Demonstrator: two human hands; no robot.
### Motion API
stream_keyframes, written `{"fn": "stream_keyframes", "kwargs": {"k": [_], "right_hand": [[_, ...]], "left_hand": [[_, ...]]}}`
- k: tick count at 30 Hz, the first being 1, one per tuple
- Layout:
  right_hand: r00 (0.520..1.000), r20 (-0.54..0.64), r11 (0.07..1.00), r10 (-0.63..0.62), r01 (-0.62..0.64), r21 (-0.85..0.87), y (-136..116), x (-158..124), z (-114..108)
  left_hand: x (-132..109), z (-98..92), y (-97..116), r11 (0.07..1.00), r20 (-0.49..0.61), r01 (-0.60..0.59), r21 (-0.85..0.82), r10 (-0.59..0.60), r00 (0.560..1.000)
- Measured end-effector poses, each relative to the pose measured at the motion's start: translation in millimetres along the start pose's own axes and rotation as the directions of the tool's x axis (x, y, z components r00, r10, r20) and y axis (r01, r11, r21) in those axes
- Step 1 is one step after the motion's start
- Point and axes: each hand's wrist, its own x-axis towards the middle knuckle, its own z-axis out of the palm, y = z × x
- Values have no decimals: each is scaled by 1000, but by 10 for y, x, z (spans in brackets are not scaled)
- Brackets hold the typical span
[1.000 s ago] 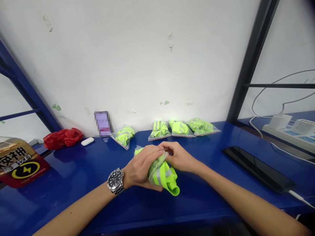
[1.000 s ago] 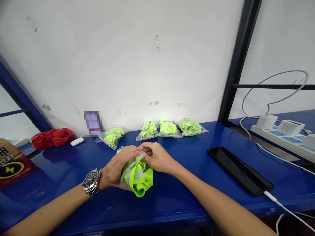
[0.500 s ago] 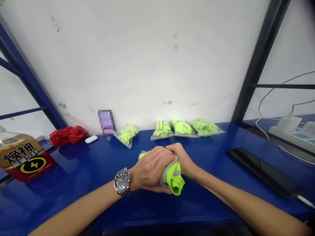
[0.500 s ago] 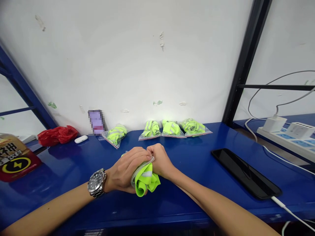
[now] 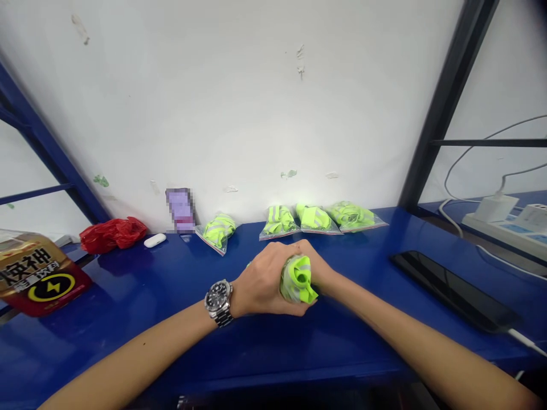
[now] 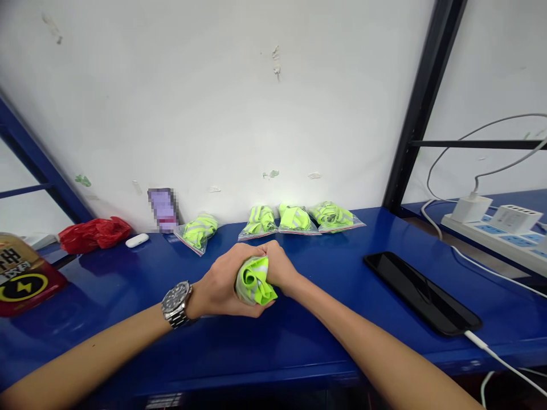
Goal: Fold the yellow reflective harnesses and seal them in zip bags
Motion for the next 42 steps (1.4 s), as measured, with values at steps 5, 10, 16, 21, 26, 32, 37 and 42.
{"fn": "stream_keyframes", "kwargs": {"k": [5,10,16,21,26,32,37,42], "right_hand": [[974,217,979,72,-110,171,-189,-29,-258],[922,380,962,66,-161,223,-319,-94,-393],[932,361,991,-7,-41,125,-313,-110,-271],[958,287,999,10,-19,28,-257,-127,-127],[975,206,993,78,-58,-102,-265,-190,11],[992,118,949,-39,74,-307,-192,-182,92],[990,9,865,-138,125,-486,-99,-122,121],[978,152,947,-143,179,-266,-153,-114,30]], "left_hand": [[12,-46,-119,984,-111,119,-135,-134,985],[-85,-110,-242,900,-71,350,-261,-379,923],[-168,-208,-208,907,146,385,-171,-363,920],[-138,-235,-109,908,225,390,-151,-353,908],[-123,-216,-75,929,217,354,-111,-325,921],[-165,-139,-81,969,248,247,20,-244,938],[-195,-39,-109,975,227,212,65,-221,949],[-166,-126,-105,964,197,268,-3,-262,945]]}}
